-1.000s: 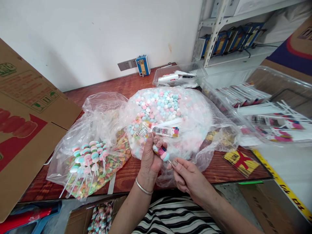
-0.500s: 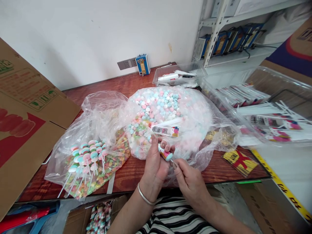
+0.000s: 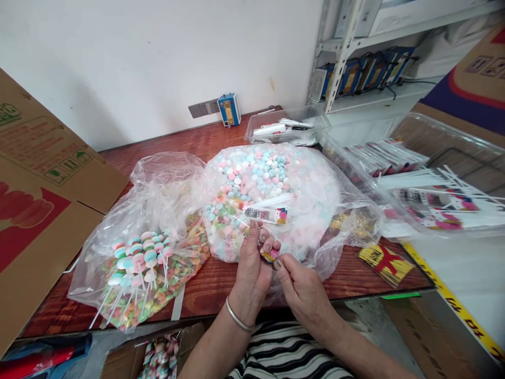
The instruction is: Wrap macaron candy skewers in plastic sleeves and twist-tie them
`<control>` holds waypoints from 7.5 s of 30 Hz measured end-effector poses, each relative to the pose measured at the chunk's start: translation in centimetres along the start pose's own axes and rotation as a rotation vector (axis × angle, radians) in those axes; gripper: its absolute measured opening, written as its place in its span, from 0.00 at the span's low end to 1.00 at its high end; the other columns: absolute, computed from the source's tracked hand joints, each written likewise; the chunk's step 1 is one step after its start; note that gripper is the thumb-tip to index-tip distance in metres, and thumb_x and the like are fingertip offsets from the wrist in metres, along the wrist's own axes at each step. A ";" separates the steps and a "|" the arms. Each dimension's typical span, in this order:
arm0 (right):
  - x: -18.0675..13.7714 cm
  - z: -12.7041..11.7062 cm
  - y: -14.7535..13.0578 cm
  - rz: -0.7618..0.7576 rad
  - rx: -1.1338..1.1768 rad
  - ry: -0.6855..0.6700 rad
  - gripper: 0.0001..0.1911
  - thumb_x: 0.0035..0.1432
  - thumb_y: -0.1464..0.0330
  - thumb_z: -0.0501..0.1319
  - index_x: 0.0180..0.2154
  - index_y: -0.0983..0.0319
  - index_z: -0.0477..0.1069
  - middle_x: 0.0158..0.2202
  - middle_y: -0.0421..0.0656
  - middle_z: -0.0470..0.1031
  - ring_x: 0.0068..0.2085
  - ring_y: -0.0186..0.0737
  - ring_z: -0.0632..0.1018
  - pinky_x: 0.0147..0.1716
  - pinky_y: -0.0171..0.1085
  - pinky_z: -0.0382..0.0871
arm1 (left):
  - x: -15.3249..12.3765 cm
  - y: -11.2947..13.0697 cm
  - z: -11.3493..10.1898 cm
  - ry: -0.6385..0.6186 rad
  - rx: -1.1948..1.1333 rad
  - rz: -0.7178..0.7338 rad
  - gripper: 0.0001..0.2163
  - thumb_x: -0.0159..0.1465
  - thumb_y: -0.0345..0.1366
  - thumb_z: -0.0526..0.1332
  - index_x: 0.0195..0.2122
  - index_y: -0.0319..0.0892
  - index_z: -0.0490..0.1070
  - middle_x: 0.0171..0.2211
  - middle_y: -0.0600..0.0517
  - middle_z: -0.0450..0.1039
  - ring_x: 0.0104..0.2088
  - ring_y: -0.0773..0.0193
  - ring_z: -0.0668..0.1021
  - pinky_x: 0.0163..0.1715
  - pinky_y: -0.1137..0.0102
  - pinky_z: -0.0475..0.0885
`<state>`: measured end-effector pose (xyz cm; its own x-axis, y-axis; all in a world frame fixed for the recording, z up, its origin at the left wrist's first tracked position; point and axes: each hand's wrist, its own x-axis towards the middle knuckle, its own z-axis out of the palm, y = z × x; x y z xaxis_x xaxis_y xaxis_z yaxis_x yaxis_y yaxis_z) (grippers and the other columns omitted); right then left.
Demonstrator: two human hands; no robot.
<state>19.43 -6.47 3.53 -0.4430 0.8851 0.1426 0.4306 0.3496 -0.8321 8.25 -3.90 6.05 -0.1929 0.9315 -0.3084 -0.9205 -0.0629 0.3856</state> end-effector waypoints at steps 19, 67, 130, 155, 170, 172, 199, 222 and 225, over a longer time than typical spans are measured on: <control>0.0 0.3 1.1 -0.063 -0.062 0.103 0.14 0.70 0.66 0.45 0.32 0.59 0.62 0.23 0.38 0.68 0.22 0.37 0.73 0.23 0.33 0.60 | -0.6 -0.9 -0.3 0.014 0.247 0.018 0.10 0.58 0.37 0.68 0.37 0.39 0.70 0.24 0.57 0.67 0.24 0.72 0.73 0.32 0.74 0.71; -0.1 -0.7 1.5 -0.033 0.346 0.061 0.12 0.69 0.65 0.48 0.36 0.59 0.68 0.24 0.36 0.69 0.24 0.34 0.71 0.24 0.31 0.63 | -2.7 -2.1 -2.6 0.112 0.362 -0.013 0.12 0.48 0.37 0.74 0.33 0.38 0.81 0.34 0.47 0.81 0.35 0.66 0.80 0.41 0.73 0.72; -3.9 -3.9 3.7 0.269 0.728 0.419 0.11 0.60 0.60 0.63 0.32 0.61 0.70 0.21 0.34 0.65 0.22 0.31 0.66 0.23 0.31 0.63 | -2.3 -4.7 -2.9 -0.188 1.228 0.028 0.09 0.61 0.40 0.62 0.29 0.43 0.78 0.23 0.53 0.71 0.25 0.64 0.69 0.28 0.71 0.61; -0.2 -1.1 3.0 0.232 0.578 0.446 0.12 0.63 0.59 0.58 0.30 0.59 0.64 0.23 0.36 0.68 0.24 0.37 0.71 0.26 0.35 0.68 | -1.6 -4.4 -2.3 -0.101 0.943 0.088 0.06 0.63 0.37 0.60 0.34 0.40 0.68 0.21 0.57 0.65 0.22 0.71 0.67 0.24 0.75 0.62; 0.9 -3.0 3.7 0.109 0.298 0.274 0.11 0.64 0.65 0.55 0.29 0.59 0.65 0.27 0.39 0.70 0.31 0.39 0.71 0.32 0.35 0.63 | -1.4 -3.7 -2.7 -0.237 1.021 0.131 0.08 0.64 0.39 0.59 0.40 0.40 0.69 0.26 0.55 0.68 0.23 0.71 0.68 0.23 0.76 0.63; 0.8 -3.2 3.5 0.103 0.255 0.283 0.10 0.63 0.67 0.56 0.28 0.59 0.63 0.27 0.39 0.69 0.31 0.39 0.70 0.32 0.36 0.61 | -1.4 -3.6 -3.2 -0.307 1.395 0.413 0.09 0.65 0.35 0.56 0.44 0.41 0.70 0.35 0.49 0.74 0.34 0.63 0.75 0.35 0.69 0.69; 0.9 -3.3 2.5 0.082 0.296 0.255 0.12 0.60 0.66 0.58 0.24 0.59 0.63 0.25 0.38 0.66 0.28 0.37 0.67 0.29 0.35 0.60 | -1.2 -2.6 -4.0 -0.307 1.733 0.545 0.14 0.64 0.36 0.57 0.50 0.42 0.72 0.38 0.41 0.78 0.37 0.54 0.78 0.40 0.64 0.71; 0.6 -8.0 0.1 -0.158 0.029 0.477 0.04 0.59 0.72 0.58 0.32 0.57 0.68 0.29 0.40 0.71 0.30 0.38 0.72 0.30 0.35 0.65 | -6.0 2.7 1.7 -0.522 1.249 0.236 0.17 0.65 0.47 0.57 0.29 0.44 0.81 0.19 0.50 0.70 0.22 0.65 0.70 0.27 0.69 0.66; -0.4 -8.1 -1.4 -0.354 -0.081 0.358 0.07 0.59 0.74 0.59 0.34 0.56 0.68 0.30 0.40 0.73 0.32 0.39 0.74 0.32 0.35 0.66 | -6.5 2.2 2.4 -0.493 1.172 -0.050 0.26 0.64 0.57 0.50 0.39 0.44 0.81 0.27 0.46 0.75 0.26 0.61 0.74 0.30 0.67 0.70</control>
<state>25.38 -4.79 9.00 -0.2814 0.7531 0.5946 0.3685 0.6570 -0.6577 8.31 -9.21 10.92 0.2115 0.9735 -0.0868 -0.0244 0.0940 0.9953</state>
